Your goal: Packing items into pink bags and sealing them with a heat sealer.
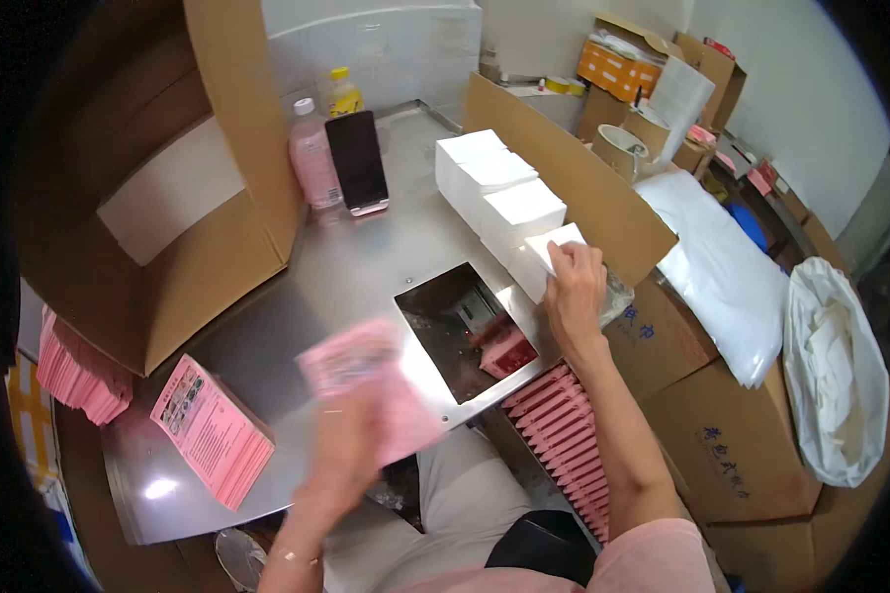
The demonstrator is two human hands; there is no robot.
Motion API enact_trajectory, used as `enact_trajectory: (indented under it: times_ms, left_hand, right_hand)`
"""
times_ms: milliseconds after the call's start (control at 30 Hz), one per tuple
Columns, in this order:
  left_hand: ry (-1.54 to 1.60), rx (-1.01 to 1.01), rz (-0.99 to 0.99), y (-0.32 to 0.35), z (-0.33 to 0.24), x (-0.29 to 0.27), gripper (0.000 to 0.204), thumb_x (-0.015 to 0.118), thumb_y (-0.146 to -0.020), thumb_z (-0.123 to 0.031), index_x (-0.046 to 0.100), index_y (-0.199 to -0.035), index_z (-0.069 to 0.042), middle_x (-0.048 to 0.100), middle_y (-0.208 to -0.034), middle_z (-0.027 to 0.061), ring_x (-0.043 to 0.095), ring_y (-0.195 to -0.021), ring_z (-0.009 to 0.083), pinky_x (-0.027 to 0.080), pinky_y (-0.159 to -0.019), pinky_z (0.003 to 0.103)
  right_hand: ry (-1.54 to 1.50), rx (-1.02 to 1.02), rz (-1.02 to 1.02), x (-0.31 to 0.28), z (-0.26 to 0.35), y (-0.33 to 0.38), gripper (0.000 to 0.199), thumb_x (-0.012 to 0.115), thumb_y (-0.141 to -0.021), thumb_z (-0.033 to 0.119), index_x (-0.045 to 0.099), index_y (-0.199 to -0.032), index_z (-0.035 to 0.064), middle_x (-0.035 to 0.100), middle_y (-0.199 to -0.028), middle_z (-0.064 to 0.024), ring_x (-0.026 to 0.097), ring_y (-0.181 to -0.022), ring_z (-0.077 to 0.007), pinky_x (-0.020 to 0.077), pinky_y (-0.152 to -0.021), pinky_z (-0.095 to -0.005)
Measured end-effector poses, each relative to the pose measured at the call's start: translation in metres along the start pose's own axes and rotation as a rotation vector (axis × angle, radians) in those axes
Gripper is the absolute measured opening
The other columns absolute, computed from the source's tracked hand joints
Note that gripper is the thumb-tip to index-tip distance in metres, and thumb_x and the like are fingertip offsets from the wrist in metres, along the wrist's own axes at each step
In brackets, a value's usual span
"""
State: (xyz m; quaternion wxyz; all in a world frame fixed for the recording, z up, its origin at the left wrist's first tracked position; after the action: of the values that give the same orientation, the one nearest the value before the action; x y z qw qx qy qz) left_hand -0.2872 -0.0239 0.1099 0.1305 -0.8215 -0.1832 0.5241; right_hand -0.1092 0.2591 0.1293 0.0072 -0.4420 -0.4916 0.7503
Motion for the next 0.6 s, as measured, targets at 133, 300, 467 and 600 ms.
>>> enact_trajectory:
  times_ms: [133, 300, 467, 600]
  left_hand:
    - [0.158, -0.021, 0.032, -0.006, 0.0, 0.024, 0.063, 0.069, -0.07, -0.003, 0.052, -0.131, 0.001, 0.05, -0.132, 0.0244, 0.049, -0.118, 0.0448, 0.041, -0.102, 0.05]
    - [-0.115, -0.128, -0.052, 0.003, 0.014, 0.006, 0.082, 0.08, -0.067, -0.024, 0.048, -0.138, 0.0, 0.031, -0.152, 0.0282, 0.034, -0.136, 0.0505, 0.034, -0.112, 0.054]
    - [-0.161, -0.237, -0.195, -0.008, 0.012, 0.004, 0.068, 0.073, -0.074, -0.039, 0.057, -0.133, -0.01, 0.034, -0.153, 0.0258, 0.032, -0.138, 0.0514, 0.023, -0.107, 0.069]
    - [-0.383, -0.261, -0.063, 0.01, 0.019, 0.003, 0.057, 0.07, -0.079, -0.042, 0.064, -0.127, -0.012, 0.046, -0.14, 0.0232, 0.043, -0.124, 0.0449, 0.034, -0.092, 0.056]
  right_hand:
    - [-0.466, -0.553, 0.107, -0.021, 0.134, 0.056, 0.04, 0.063, -0.082, 0.006, 0.06, -0.12, -0.0057, 0.061, -0.119, -0.0224, 0.06, -0.112, -0.0431, 0.0467, -0.101, -0.0528]
    - [-0.416, -0.649, 0.2, -0.003, 0.192, 0.081, 0.036, 0.063, -0.079, 0.014, 0.067, -0.113, 0.003, 0.061, -0.103, -0.0162, 0.061, -0.097, -0.0325, 0.0311, -0.106, -0.0719]
    - [-0.579, -0.631, 0.39, -0.004, 0.223, 0.065, 0.024, 0.063, -0.074, 0.008, 0.063, -0.095, -0.0021, 0.061, -0.09, -0.0196, 0.062, -0.08, -0.0363, 0.0418, -0.104, -0.0555]
    - [-0.383, -0.258, 0.126, -0.014, 0.129, 0.03, 0.027, 0.064, -0.077, 0.003, 0.061, -0.104, -0.0006, 0.062, -0.095, -0.0171, 0.063, -0.088, -0.0364, 0.0495, -0.087, -0.0532]
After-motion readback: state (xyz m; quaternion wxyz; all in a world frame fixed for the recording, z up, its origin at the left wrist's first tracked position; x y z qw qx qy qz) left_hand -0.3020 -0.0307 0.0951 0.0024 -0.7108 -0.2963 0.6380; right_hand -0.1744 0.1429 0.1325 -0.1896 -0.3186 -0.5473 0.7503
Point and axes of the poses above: each hand's wrist, its own y-axis away from the middle knuckle, its own x-axis out of the palm, z = x × y, the point moved 5 cm from there along -y, towards the middle knuckle
